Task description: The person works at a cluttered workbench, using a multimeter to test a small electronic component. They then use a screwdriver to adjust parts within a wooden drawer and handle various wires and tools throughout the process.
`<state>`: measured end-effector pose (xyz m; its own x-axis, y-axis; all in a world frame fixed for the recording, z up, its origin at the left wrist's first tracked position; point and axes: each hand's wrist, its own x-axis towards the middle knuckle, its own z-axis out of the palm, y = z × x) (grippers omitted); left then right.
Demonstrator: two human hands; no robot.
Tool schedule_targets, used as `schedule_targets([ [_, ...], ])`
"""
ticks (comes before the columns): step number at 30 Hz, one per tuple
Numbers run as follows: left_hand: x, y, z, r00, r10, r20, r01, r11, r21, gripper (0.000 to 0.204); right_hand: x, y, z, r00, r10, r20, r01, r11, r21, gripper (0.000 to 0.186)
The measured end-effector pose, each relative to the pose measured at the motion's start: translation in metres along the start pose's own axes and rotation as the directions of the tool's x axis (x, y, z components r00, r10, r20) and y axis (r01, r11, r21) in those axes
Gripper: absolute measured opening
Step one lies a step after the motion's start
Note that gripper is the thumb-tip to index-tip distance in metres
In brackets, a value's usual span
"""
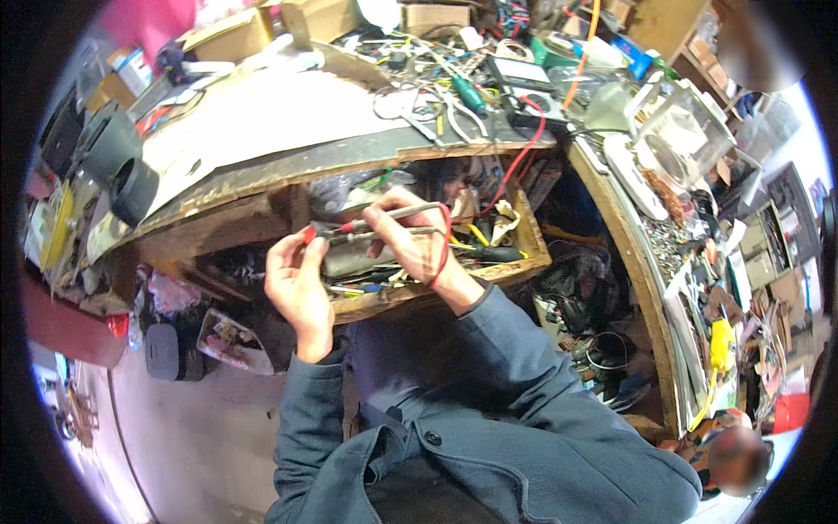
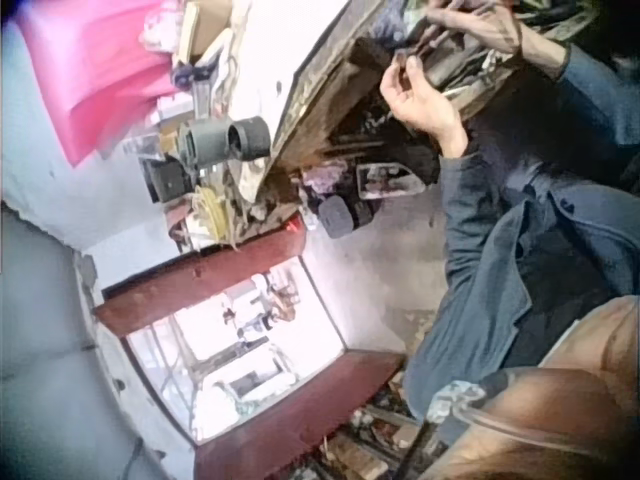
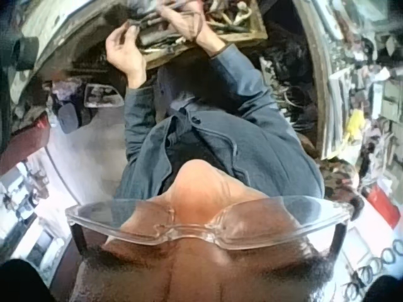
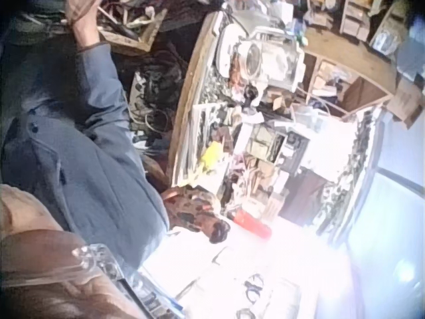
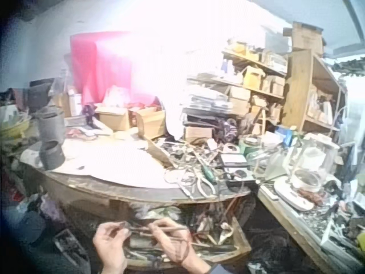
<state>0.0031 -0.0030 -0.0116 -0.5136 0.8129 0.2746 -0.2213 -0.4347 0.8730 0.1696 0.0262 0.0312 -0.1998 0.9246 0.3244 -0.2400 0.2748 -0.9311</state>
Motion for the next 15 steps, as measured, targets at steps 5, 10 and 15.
schedule_targets([
  [5,0.0008,-0.0008,-0.0004,1.0,0.009,0.026,-0.01,0.999,0.036,0.02,-0.0003,-0.0049,-0.0023,1.0,-0.006,0.015,0.006,1.0,0.004,0.015],
  [10,0.0008,-0.0001,-0.0012,1.0,-0.015,0.015,0.015,1.0,0.012,0.017,-0.0007,-0.0036,-0.0012,1.0,0.007,0.011,-0.007,1.0,0.03,0.015],
  [15,-0.0014,0.0027,0.0012,0.999,-0.047,-0.013,0.047,0.999,-0.024,0.012,-0.0007,-0.0054,-0.0008,1.0,0.008,0.016,-0.009,0.999,0.041,0.014],
])
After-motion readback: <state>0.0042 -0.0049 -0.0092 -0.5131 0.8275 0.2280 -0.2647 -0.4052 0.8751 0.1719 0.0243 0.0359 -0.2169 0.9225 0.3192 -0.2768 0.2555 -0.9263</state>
